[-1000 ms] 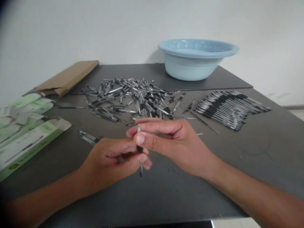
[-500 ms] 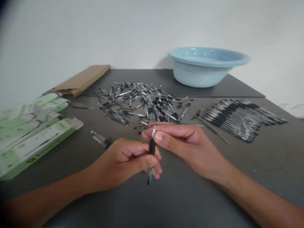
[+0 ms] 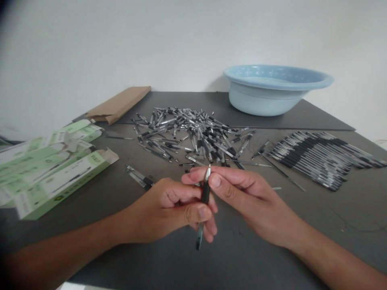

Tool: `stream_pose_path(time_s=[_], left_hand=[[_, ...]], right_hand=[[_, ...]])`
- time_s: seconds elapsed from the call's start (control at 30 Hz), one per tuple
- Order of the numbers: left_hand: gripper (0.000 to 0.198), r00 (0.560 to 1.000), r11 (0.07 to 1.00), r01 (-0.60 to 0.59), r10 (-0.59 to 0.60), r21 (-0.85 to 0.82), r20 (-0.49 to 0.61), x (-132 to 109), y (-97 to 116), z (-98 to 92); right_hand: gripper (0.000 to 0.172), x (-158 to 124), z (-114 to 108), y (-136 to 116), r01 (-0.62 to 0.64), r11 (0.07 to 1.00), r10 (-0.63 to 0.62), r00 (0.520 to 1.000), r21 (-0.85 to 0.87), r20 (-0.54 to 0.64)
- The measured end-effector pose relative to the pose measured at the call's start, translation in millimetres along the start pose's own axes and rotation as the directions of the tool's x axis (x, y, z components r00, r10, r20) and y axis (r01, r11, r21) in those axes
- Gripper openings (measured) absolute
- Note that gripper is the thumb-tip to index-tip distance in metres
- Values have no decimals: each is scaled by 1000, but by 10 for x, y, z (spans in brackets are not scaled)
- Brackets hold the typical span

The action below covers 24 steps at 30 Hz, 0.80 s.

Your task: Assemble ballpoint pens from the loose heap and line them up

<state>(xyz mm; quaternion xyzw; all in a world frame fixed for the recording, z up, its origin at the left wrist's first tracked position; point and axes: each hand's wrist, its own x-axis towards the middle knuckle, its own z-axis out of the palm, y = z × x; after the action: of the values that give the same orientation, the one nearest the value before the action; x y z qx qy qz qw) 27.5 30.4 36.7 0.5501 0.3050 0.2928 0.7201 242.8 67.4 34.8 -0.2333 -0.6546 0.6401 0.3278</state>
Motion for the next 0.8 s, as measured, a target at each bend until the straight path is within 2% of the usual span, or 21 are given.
stream_pose_path(time_s=[0.1, 0.17, 0.27, 0.5, 0.63, 0.73, 0.8], left_hand=[[16, 1000, 999, -27, 28, 23, -10, 5, -22, -14], [17, 998, 997, -51, 52, 51, -26, 15, -40, -29], [19, 997, 996, -62, 65, 61, -49, 33, -60, -44], [18, 998, 998, -47, 48, 39, -45, 37, -42, -45], [17, 998, 998, -52, 52, 21, -23, 23, -13, -57], [16, 998, 998, -56, 56, 36, -12, 16, -9, -73], [16, 999, 997, -50, 50, 51, -1, 20, -17, -80]], right_hand=[[24, 7, -5, 5, 32, 990, -48, 993, -141, -111], [24, 7, -13, 1, 10, 974, -52, 982, -224, -184], [23, -4, -17, -7, -40, 968, -19, 973, -249, -231], [19, -14, 1, 8, -71, 995, 52, 972, -76, -229], [25, 13, 9, 37, -17, 1000, 18, 982, 4, -186], [25, 32, -3, 40, 7, 1000, -6, 991, 5, -132], [21, 43, -11, 25, 1, 999, -6, 988, -38, -152]])
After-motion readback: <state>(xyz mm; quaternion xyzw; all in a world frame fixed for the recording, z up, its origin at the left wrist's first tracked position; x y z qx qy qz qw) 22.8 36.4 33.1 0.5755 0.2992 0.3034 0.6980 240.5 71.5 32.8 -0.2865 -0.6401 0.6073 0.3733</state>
